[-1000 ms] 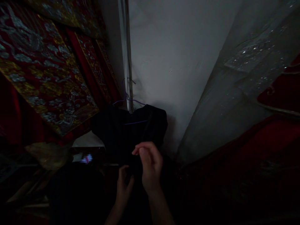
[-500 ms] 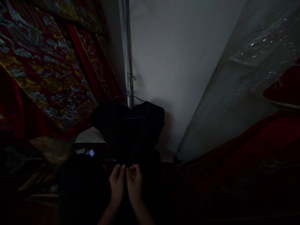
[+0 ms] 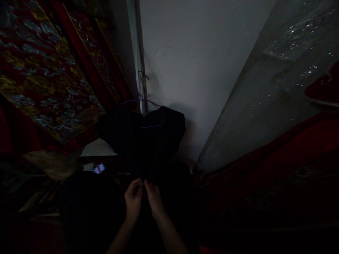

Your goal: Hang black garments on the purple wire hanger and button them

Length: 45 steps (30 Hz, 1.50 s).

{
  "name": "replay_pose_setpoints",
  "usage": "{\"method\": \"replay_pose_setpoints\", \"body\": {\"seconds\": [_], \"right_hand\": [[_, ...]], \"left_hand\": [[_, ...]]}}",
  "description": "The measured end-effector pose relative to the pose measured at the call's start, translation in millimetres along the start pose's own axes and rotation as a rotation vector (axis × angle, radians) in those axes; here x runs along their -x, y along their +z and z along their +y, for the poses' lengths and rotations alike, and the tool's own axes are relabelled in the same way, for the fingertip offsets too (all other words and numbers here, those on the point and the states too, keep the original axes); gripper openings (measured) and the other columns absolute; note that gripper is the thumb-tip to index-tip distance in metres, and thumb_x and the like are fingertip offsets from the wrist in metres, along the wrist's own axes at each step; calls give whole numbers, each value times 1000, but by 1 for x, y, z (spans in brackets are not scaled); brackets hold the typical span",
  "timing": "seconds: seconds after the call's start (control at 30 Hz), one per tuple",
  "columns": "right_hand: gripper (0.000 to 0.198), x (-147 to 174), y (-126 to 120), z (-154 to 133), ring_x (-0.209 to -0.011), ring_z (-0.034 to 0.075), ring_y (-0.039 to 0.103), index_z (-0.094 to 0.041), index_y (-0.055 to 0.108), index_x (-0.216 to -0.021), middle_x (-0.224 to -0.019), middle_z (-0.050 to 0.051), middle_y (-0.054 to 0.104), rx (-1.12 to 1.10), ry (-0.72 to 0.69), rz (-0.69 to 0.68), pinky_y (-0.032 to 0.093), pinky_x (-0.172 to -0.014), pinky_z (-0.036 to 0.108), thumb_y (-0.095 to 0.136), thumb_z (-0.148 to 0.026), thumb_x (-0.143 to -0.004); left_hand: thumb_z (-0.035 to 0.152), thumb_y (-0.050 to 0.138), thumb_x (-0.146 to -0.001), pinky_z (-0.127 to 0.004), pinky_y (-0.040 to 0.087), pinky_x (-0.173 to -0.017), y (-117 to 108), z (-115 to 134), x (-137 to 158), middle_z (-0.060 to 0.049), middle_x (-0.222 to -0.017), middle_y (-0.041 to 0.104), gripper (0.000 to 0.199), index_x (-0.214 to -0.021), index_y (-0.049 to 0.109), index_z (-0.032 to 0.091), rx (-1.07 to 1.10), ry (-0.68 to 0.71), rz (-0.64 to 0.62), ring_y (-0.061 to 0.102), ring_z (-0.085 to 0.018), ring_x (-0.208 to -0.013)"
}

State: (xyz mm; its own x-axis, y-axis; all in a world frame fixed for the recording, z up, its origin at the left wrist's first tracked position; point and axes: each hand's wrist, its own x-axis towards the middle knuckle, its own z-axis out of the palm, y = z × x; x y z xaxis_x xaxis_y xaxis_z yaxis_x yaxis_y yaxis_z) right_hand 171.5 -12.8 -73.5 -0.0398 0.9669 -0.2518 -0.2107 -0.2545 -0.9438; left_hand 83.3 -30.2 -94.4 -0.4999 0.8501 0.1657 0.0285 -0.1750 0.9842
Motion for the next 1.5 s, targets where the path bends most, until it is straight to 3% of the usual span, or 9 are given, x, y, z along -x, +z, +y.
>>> {"method": "replay_pose_setpoints", "body": {"seconds": [0.1, 0.37, 0.57, 0.73, 0.9, 1.1, 1.23, 1.37, 1.5], "right_hand": [[66, 0, 2, 3, -89, 28, 71, -15, 75, -83, -90, 13, 76, 52, -33, 1, 53, -89, 40, 66, -79, -71], [60, -1, -8, 1, -57, 16, 53, -18, 60, -61, -59, 2, 58, 246, -176, 32, 41, -57, 28, 59, -75, -79], [55, -3, -17, -17, -44, 11, 46, -17, 62, -66, -52, 0, 56, 193, -69, -151, 34, -46, 24, 61, -71, -76], [47, -10, -14, -38, -36, 7, 36, -16, 60, -60, -42, -3, 47, 157, 74, -204, 23, -40, 22, 65, -62, -71], [39, -43, 8, -128, -34, 5, 36, -15, 59, -59, -41, -5, 47, -42, -14, -134, 19, -37, 19, 74, -50, -65], [28, -74, 45, -278, -35, 2, 39, -14, 58, -62, -46, -6, 50, -95, -251, -203, 23, -35, 15, 68, -28, -85], [33, -67, 54, -307, -37, 3, 43, -15, 57, -67, -50, -6, 51, -56, -378, -238, 28, -36, 15, 67, -34, -92], [36, -56, 46, -292, -38, 4, 49, -16, 59, -71, -51, -5, 54, 20, -427, -311, 31, -37, 15, 67, -44, -92], [34, -51, 41, -282, -40, 5, 50, -16, 61, -74, -52, -4, 57, 76, -519, -331, 33, -38, 15, 64, -45, -92]], "left_hand": [[31, 67, -77, -39, 61, -82, -1, -2, 1, -10, -89, 77, 25, -94, 74, 15, -36, 16, 14, 74, -25, -84], [33, 58, -85, -39, 59, -88, -5, -7, -1, -12, -103, 77, 32, -106, 73, 15, -51, 14, -91, 74, -26, -96], [29, 55, -89, -32, 56, -78, -10, -1, -9, -7, -90, 74, 22, -97, 72, 17, -232, 172, -315, 71, -21, -84], [25, 51, -92, -29, 51, -73, -7, 5, -11, -4, -77, 66, 19, -80, 64, 19, -307, 220, -322, 65, -19, -75], [30, 51, -95, -32, 50, -74, -5, -4, -14, -7, -81, 67, 20, -85, 63, 19, -397, 246, -328, 67, -22, -78], [31, 49, -95, -32, 51, -71, -7, -13, -30, -8, -81, 68, 21, -86, 64, 19, -478, 257, -406, 68, -22, -76], [25, 52, -90, -31, 52, -68, -4, -10, -55, -8, -78, 70, 18, -81, 66, 19, -505, 271, -512, 68, -22, -72], [18, 61, -84, -30, 54, -66, 3, 32, -92, -7, -78, 74, 11, -80, 72, 19, -487, 298, -648, 71, -21, -69], [27, 59, -96, -35, 55, -90, 14, 133, -129, -8, -106, 74, 28, -121, 68, 19, -369, 542, -449, 71, -21, -97]]}}
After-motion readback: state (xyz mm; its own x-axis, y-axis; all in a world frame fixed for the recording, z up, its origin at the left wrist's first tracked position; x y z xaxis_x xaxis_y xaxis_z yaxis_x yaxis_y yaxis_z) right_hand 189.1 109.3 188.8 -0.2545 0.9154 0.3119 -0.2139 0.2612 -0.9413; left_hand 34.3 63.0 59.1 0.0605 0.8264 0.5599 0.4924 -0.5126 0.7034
